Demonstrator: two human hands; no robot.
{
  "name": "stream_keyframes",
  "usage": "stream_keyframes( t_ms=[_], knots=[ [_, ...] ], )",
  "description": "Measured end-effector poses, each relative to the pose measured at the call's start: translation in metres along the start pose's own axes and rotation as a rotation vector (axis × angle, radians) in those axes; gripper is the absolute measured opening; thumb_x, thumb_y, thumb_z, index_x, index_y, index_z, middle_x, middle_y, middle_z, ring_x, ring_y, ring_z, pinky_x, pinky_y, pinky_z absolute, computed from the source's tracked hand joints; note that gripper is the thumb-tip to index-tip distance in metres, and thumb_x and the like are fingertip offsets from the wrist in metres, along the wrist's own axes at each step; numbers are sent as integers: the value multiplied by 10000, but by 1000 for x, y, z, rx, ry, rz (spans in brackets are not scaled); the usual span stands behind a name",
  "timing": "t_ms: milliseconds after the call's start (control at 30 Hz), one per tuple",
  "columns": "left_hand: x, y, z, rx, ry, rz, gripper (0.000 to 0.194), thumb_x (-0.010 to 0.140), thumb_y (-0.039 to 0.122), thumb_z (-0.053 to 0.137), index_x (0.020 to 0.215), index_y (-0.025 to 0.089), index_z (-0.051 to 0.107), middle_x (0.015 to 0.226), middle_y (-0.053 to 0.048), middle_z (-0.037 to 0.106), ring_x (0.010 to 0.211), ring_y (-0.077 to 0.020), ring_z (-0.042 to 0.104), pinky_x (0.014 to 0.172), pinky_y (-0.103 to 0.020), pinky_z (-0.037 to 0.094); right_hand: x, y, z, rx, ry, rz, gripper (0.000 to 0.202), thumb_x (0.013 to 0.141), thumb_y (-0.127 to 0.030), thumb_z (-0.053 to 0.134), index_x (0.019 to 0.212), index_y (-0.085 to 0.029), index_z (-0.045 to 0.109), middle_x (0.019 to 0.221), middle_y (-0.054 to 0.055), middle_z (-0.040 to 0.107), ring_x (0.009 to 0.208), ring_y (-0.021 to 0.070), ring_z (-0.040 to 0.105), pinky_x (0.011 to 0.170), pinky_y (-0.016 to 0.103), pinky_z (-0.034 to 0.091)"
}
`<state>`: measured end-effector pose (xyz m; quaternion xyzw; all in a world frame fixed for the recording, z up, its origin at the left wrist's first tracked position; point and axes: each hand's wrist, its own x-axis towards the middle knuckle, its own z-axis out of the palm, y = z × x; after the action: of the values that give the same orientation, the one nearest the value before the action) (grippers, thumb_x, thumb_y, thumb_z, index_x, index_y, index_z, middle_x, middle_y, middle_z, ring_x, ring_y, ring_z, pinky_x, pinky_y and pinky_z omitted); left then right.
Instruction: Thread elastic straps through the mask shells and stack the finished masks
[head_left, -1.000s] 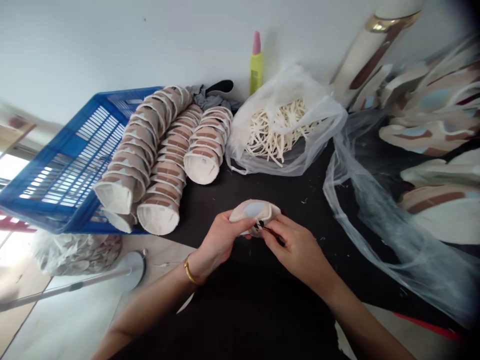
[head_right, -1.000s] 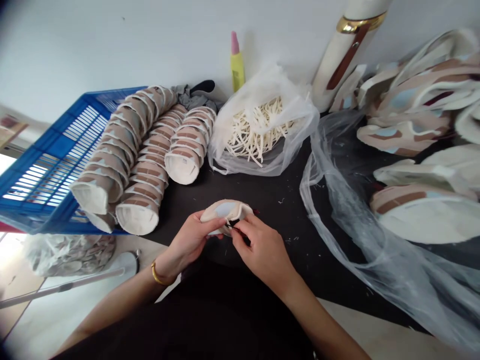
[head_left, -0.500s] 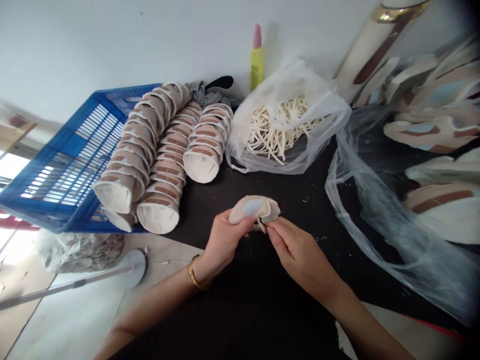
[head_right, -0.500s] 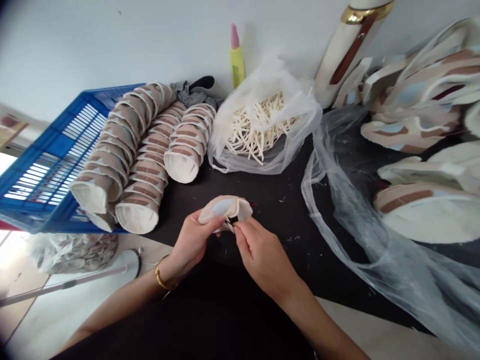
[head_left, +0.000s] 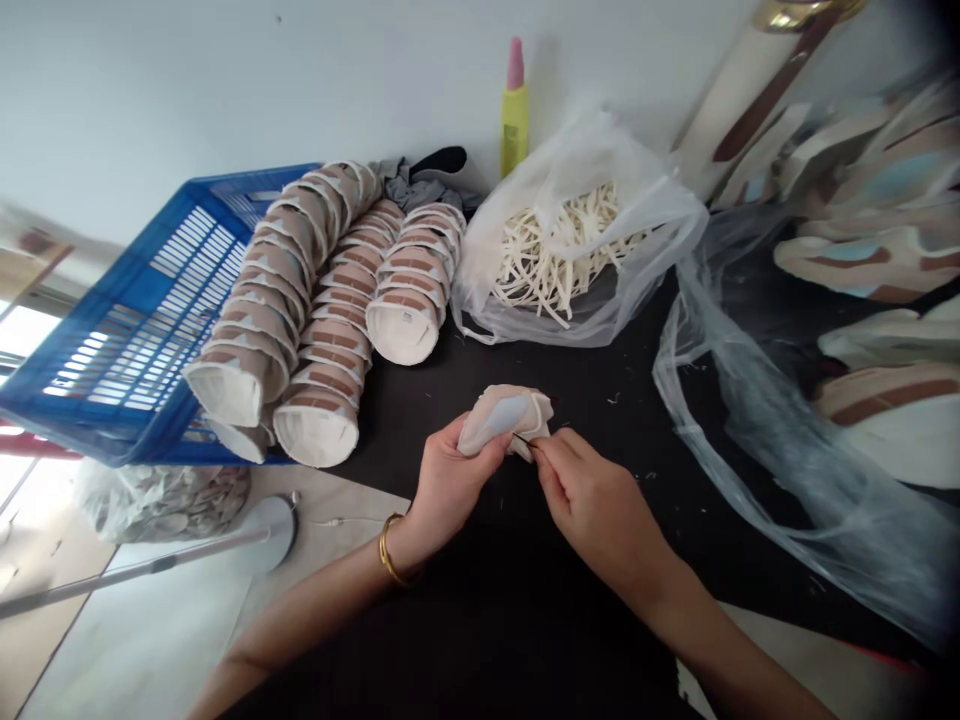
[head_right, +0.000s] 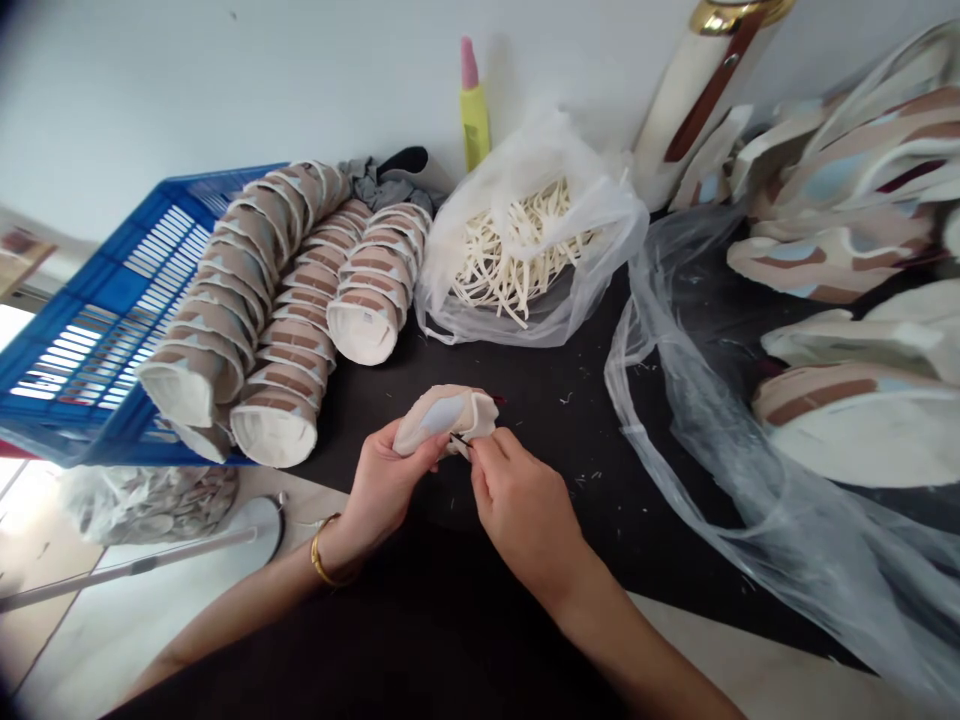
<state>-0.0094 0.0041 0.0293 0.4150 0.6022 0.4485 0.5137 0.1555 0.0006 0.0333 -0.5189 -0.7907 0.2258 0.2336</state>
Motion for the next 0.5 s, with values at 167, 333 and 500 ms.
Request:
stream_keyframes(
  t_ms=[167,333,500],
  knots=[
    [2,5,-2,352,67,318,183,848,256,692,679,203,649,699,-4,584,694,-155,511,678,-274,407,-1,-13,10,-414,71,-22,288,964,-86,384,874,-165,647,762,62,619,621,175,604,515,292,340],
    [11,-3,-5,619,29,606,241,906,162,556,676,216,603,733,-39,592,772,-194,508,727,-311,406,14,-18,12,-436,-64,60,296,918,-28,387,859,-151,650,776,96,664,603,179,631,491,287,304],
    [13,-14,-4,743,-1,703,252,915,145,525,677,216,574,730,-49,579,779,-205,473,726,-331,386,38,1,12,210,-299,246,314,1005,-183,397,792,-181,629,694,38,682,584,154,629,516,247,366]
  ],
)
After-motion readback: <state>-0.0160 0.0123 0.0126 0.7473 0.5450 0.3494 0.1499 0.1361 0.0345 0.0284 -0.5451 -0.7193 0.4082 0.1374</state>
